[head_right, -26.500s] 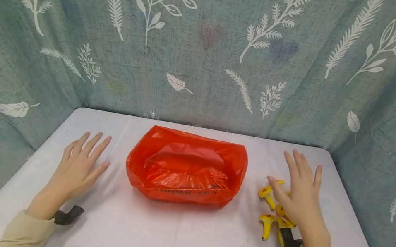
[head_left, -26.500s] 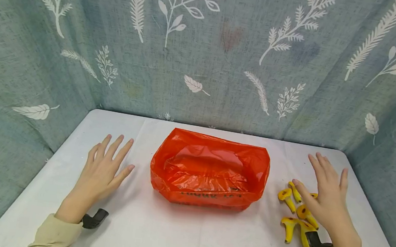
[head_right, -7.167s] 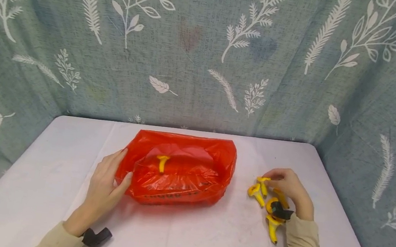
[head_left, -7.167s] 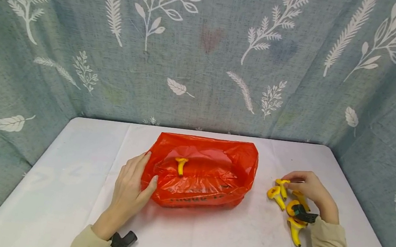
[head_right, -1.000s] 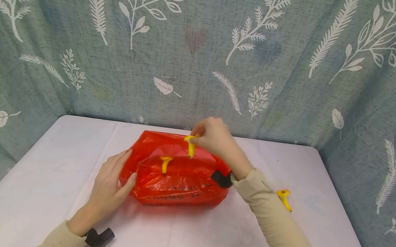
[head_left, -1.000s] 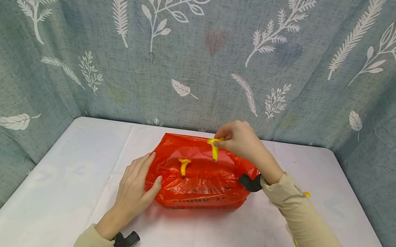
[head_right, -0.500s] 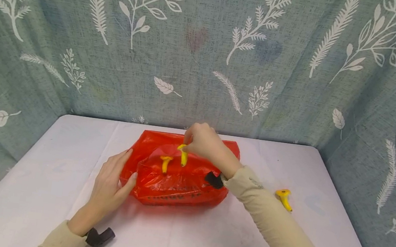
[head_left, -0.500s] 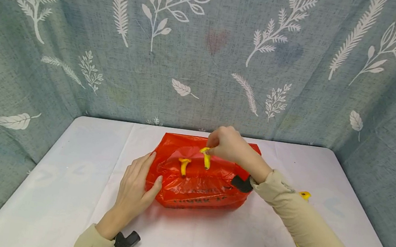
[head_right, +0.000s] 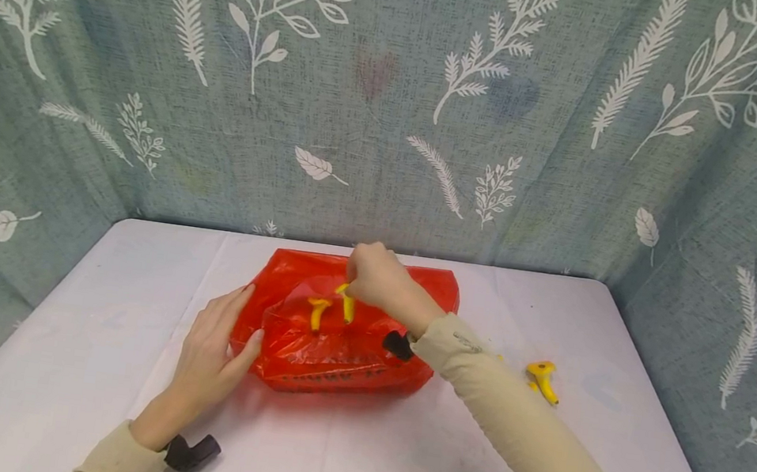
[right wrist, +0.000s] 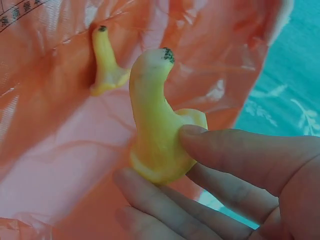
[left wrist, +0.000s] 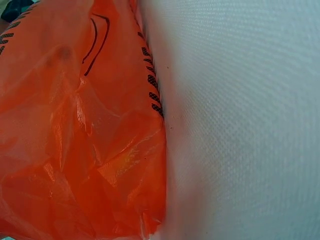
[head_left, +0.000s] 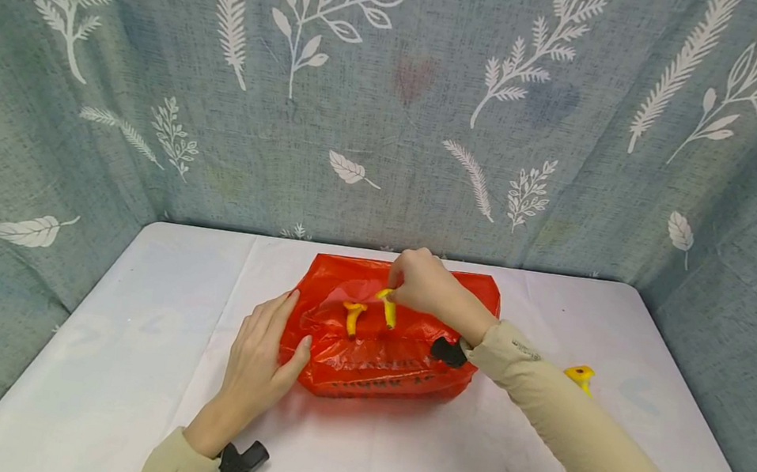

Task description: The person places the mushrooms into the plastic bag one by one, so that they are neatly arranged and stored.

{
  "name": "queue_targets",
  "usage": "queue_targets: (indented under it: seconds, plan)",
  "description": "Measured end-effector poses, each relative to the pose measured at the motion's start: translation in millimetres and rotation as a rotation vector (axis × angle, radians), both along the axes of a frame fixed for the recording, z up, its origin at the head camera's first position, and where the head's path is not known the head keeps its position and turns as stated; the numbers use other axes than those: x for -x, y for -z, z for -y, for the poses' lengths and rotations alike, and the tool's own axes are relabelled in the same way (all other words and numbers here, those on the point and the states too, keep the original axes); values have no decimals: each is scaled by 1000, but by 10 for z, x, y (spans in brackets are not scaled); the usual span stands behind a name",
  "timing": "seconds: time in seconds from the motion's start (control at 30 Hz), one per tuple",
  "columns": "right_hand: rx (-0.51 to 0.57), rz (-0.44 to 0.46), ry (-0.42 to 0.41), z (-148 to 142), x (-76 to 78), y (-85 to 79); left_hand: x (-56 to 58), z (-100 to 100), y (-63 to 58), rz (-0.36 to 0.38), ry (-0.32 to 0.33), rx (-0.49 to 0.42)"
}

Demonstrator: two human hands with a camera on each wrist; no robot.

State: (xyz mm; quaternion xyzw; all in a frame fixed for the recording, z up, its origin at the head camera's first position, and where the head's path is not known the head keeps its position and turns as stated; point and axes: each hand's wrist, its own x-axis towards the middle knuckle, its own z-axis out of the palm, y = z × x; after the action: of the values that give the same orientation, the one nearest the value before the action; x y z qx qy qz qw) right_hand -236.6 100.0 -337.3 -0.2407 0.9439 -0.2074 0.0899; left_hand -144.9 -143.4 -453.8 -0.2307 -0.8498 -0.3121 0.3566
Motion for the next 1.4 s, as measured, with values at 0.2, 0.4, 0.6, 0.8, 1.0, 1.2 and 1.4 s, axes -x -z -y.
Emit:
queue_targets:
  seconds: [0.2,0.4,0.6,0.8,1.0,1.2,1.4]
  plan:
    - [-18,-16,-14,57,31,103,4,4,2,-1,-1,1]
    - [-42,-10,-9,114,61,221,12,6,3,-18,1,-4]
    - [-72,5,13,151,62,300,10,7,9,-20,2,-5]
    - [-84,-2,39,162,81,400,4,10,2,-21,1,-7]
    - [-56,33,55,160,107,501,7,12,-1,-26,-1,-8]
    - [-77,31,70,151,135,571,8,15,1,-25,-2,-7]
    - [-58,46,72,136,162,631,7,20,-2,-23,-5,-6]
